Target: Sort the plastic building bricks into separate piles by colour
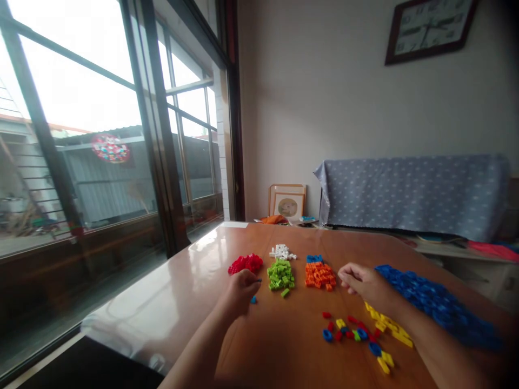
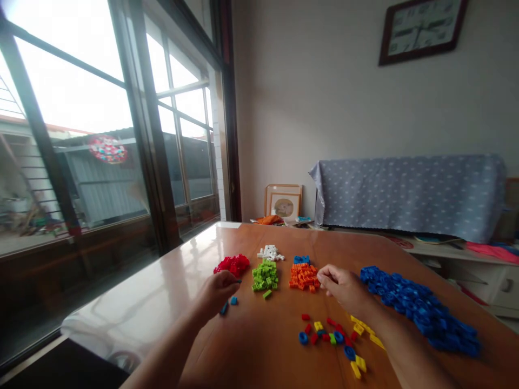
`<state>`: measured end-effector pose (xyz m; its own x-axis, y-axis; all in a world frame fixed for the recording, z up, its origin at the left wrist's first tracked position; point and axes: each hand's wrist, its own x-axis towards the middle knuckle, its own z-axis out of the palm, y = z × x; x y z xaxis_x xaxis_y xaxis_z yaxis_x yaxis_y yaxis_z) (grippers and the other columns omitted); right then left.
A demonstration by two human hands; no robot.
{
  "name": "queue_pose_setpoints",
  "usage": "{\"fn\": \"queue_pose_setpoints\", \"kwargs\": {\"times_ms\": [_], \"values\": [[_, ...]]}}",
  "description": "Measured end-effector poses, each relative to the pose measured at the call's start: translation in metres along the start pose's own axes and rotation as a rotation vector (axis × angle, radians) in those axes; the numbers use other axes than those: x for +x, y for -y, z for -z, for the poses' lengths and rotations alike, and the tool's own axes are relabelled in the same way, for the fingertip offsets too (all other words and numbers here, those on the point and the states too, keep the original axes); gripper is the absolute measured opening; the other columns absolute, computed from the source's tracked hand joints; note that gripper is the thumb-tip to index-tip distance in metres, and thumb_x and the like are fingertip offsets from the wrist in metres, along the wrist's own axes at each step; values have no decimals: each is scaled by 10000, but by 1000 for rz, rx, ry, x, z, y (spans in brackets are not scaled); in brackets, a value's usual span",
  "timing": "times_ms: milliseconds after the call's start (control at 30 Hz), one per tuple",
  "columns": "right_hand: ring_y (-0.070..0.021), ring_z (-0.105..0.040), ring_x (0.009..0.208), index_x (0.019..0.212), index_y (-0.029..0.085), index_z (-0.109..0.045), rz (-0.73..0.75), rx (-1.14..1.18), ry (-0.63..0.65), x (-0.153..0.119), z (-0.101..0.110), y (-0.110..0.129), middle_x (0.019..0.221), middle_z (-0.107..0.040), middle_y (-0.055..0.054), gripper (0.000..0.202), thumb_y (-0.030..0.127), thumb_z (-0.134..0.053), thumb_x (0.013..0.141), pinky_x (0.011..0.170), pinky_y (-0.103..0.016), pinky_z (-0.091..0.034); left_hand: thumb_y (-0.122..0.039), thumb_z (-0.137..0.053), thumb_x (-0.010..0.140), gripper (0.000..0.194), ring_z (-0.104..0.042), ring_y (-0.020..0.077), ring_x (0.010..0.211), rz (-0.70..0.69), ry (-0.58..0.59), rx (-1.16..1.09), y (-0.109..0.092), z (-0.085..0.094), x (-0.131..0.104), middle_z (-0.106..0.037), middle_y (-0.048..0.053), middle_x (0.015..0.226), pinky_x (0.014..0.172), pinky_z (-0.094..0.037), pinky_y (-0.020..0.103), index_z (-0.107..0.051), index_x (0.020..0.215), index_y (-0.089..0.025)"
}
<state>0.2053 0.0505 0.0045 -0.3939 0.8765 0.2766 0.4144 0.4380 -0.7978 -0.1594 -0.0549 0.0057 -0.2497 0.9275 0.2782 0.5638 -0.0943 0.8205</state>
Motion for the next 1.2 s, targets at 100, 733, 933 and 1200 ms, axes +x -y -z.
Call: {"fn": "queue_pose_setpoints", "kwargs": {"times_ms": [100, 733, 933, 1200], "values": [[-172, -577, 715, 897, 198, -631, 40, -25, 46, 2, -4, 17, 796, -640, -17, 353, 529, -507, 895, 657, -292, -471, -292, -631, 743, 141, -492, 128, 612, 38, -67, 130, 23, 28, -10, -559, -22, 623, 569, -324, 232, -600, 692, -164], [-156, -588, 678, 809, 209, -600, -48, 22, 45, -42, -21, 41, 748, -615, -10, 396, 599, -548, 853, 607, -255, -478, -324, -510, 844, 261, -632, 186, 743, 212, 29, 454, 43, 48, -34, -719, 36, 770, 641, -346, 254, -721, 749, -204], [-148, -604, 648, 872, 195, -600, -126, 40, -30, -61, -10, 20, 778, -652, -15, 405, 596, -537, 861, 585, -260, -461, -391, -450, 913, 329, -592, 165, 732, 69, -80, 414, 33, 32, -32, -663, 23, 732, 619, -307, 239, -661, 764, -188], [-142, -596, 646, 860, 187, -580, -177, 7, -65, -91, 4, 1, 782, -638, -2, 367, 549, -522, 876, 555, -245, -419, -362, -477, 915, 294, -516, 122, 635, -216, 70, 187, -9, -28, -20, -582, -7, 656, 581, -286, 226, -605, 726, -177]]}}
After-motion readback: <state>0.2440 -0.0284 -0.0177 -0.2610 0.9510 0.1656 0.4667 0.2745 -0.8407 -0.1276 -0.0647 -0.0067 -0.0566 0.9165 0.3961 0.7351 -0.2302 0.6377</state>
